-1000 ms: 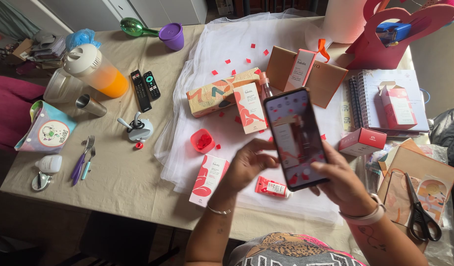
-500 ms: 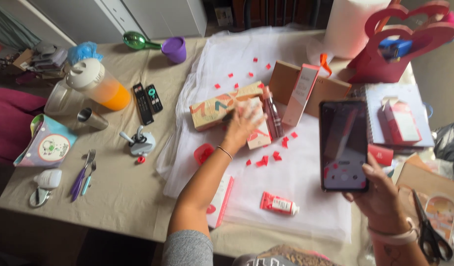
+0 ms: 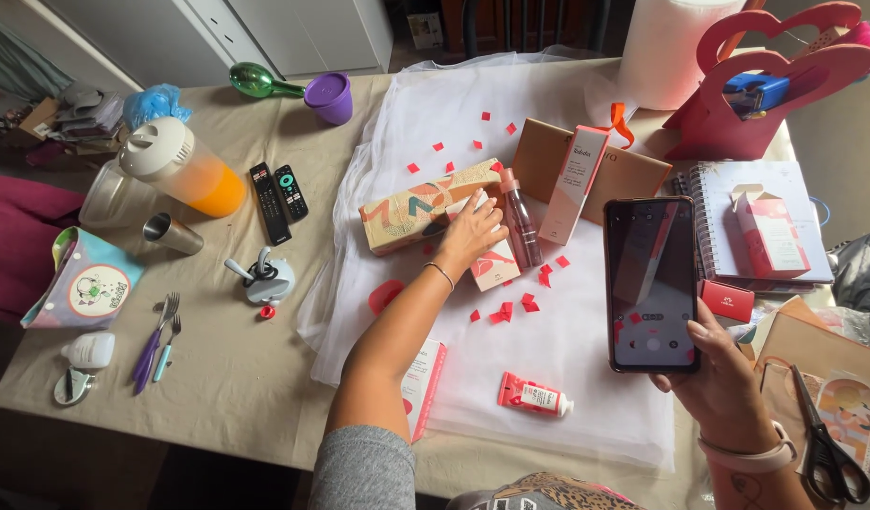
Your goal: Arranging beauty products on a table and taking photos of them with a smartphone
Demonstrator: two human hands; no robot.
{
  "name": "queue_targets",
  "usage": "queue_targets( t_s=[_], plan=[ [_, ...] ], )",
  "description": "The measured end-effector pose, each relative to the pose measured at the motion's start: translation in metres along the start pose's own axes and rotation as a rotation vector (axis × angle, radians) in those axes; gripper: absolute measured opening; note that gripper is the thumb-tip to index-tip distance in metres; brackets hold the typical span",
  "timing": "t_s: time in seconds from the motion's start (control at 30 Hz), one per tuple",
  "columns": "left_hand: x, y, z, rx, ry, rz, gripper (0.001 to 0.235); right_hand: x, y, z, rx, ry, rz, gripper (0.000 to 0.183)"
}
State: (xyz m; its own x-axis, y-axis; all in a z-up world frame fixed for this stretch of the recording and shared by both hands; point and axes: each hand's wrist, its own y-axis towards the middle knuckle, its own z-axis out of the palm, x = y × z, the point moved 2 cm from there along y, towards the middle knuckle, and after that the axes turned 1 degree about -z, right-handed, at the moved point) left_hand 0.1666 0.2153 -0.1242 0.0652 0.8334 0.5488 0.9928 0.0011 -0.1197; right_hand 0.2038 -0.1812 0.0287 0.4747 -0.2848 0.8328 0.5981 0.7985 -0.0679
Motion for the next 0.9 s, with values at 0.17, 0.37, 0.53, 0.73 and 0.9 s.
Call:
queue_targets(
  t_s=[0.17,0.37,0.53,0.73,0.9],
  plan=[
    [-0.001,0.002,-0.014,0.171,0.019,-0.044,0.05,-0.006,0.002,-0.008,-0.007,0.017,0.007,0.055],
    [0.035,0.029,-0.044,0.155,-0.598,-0.257,0.099,-0.007,0.004,-0.003,0.005,0.023,-0.007,0.052],
    [0.053,0.123,0.062,-0.323,-1.051,-0.599,0.058,-0.014,0.004,-0.001,-0.01,0.044,-0.052,0.054],
    [0.062,0.113,0.01,0.182,-1.128,-0.863,0.059,-0.028,0.008,-0.014,-0.033,0.056,0.0,0.062],
    [0.053,0.137,0.023,0.379,-1.008,-0.918,0.078,-0.035,0.017,-0.014,-0.094,0.038,0.079,0.058]
  ],
)
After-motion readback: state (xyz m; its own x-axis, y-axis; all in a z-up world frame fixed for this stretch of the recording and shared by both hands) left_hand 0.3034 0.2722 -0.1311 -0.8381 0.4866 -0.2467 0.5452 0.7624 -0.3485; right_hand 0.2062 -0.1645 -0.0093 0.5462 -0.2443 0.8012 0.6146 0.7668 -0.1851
